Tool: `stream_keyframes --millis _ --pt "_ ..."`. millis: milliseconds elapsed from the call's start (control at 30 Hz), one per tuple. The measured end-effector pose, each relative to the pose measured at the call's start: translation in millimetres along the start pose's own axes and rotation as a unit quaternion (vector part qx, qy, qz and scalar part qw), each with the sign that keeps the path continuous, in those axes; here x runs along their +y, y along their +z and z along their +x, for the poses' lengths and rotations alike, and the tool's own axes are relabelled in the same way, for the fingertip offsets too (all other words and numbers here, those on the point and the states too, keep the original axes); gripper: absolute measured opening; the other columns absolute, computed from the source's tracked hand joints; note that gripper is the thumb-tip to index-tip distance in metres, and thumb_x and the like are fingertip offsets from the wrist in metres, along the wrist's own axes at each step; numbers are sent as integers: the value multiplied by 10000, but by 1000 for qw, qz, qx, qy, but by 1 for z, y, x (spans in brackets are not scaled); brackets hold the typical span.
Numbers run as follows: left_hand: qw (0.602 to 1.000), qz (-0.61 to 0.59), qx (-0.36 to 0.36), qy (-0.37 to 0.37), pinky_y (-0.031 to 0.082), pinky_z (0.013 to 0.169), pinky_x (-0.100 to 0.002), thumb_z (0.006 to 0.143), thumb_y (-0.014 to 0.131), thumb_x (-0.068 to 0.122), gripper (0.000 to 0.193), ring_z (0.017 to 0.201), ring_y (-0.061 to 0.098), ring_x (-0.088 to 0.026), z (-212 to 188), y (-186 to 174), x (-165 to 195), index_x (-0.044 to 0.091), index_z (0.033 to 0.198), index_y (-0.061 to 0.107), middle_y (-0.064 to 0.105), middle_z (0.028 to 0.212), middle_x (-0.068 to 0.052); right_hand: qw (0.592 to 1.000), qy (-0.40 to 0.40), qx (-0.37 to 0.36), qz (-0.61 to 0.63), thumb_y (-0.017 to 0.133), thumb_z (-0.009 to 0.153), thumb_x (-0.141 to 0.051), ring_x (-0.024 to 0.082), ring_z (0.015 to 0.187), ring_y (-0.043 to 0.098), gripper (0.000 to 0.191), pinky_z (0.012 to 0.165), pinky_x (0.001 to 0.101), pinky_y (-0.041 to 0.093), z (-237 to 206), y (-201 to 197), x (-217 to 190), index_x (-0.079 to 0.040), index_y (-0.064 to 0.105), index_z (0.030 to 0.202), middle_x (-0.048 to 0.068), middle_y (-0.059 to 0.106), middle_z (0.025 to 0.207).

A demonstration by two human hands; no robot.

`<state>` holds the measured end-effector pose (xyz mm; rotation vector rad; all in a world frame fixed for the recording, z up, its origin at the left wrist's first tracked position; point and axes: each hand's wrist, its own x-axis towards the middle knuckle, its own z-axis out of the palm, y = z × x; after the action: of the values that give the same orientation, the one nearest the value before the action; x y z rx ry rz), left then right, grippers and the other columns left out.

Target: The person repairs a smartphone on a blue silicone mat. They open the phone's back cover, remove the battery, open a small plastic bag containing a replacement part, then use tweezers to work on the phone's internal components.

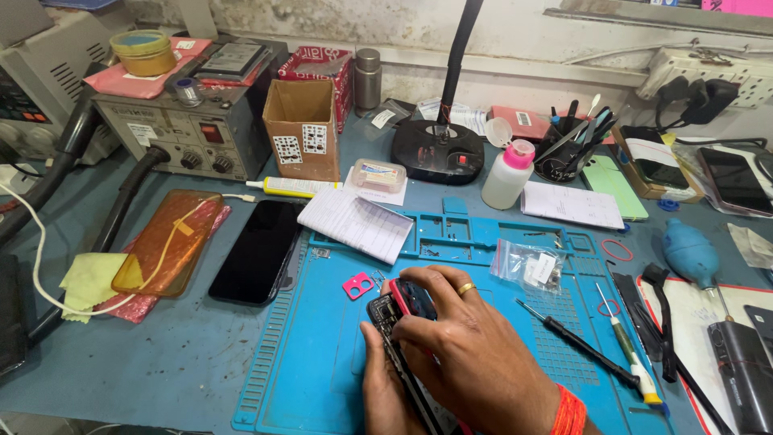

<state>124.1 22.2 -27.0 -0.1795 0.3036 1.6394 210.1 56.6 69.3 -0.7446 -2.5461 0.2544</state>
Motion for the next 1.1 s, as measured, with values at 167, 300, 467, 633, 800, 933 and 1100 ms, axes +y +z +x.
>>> stream_keyframes --millis 167,300,467,633,800,933,1100 --pt "1000 -14 -12 1 461 1055 -485 959 247 658 764 1261 576 -293 -2 4 0 198 1523 482 597 1368 -126 1000 -6 -3 19 746 756 -135 395 1238 516 135 893 463 511 -1 -4 1 -114 792 881 155 594 1354" --pt "1000 28 9 3 471 1053 -476 949 246 671 719 1254 591 -280 -4 6 -2 296 1517 477 613 1401 -108 1000 11 -17 20 730 756 -128 398 1222 517 120 888 466 507 0 -4 1 -123 789 860 161 590 1335" --pt "1000 7 -20 -4 464 1066 -483 971 245 674 755 1273 580 -295 -4 4 -3 208 1521 468 592 1409 -135 1000 10 -12 21 722 790 -150 414 1209 509 92 870 469 500 3 -2 1 -118 747 872 201 551 1339" --pt "1000 5 -18 -20 454 1076 -479 974 245 681 781 1286 574 -294 -3 1 -3 176 1526 468 584 1392 -134 1000 11 -17 9 711 817 -156 419 1199 507 86 877 472 494 1 -1 2 -121 705 895 210 532 1347" --pt "999 12 -19 -25 458 1082 -490 965 233 687 793 1296 569 -295 -5 3 -3 176 1530 449 574 1392 -143 1000 5 -17 17 708 836 -165 424 1188 508 89 865 468 491 2 -2 2 -121 691 911 212 528 1343" --pt "999 16 -5 -34 470 1072 -478 960 230 691 794 1295 574 -287 -6 6 -3 184 1528 453 580 1394 -135 1000 4 -22 19 706 837 -162 422 1174 517 93 852 471 495 2 -3 2 -123 682 918 207 530 1340" --pt "999 28 5 -27 471 1068 -478 969 229 682 790 1285 579 -288 -6 6 -2 173 1525 467 593 1380 -136 1000 6 -26 10 705 827 -149 424 1167 520 88 851 474 499 2 -3 0 -131 684 910 207 530 1338"
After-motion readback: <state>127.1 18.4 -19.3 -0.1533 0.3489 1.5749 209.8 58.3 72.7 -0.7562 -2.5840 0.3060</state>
